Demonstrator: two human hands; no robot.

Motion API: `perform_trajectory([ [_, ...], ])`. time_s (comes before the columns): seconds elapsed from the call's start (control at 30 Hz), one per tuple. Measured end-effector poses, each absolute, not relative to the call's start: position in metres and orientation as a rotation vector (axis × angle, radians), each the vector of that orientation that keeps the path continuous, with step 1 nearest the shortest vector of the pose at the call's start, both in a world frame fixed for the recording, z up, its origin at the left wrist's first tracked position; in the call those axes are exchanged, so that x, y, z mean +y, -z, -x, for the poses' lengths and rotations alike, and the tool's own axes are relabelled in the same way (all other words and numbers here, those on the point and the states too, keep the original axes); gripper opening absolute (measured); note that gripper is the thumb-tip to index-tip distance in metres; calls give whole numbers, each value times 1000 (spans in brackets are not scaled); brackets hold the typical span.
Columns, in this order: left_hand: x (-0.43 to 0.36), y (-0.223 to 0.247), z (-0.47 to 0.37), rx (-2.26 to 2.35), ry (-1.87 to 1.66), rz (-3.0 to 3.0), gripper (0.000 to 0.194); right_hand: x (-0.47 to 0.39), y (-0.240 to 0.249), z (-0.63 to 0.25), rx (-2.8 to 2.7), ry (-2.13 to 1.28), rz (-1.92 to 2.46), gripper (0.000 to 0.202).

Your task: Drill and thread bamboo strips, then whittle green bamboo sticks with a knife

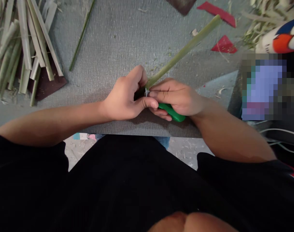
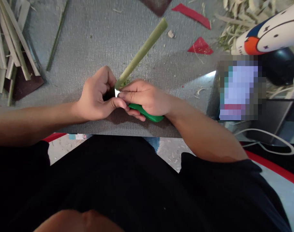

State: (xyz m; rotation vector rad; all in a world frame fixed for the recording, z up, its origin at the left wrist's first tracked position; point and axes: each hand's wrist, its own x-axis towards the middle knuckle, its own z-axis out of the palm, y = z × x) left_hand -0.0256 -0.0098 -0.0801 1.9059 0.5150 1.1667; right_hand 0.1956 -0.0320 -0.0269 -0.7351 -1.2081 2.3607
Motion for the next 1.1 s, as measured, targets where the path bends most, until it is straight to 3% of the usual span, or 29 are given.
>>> perform_trajectory([
  [0.2,-12,70,29,768,-941,-1809,65,-37,23,-189,-1200,-2185,872,53],
  [0.57,-8,76,30,654,-929,-1893,71,-30,19,-193,-1162,-2452,812,56],
  [0.83,-10,75,30,617,-991,-1979,56,-36,22,-191,-1164,-2235,898,49],
  [1.1,-16,69,33,712,-772,-1908,56,-32,25,-196,-1134,-2443,894,51],
])
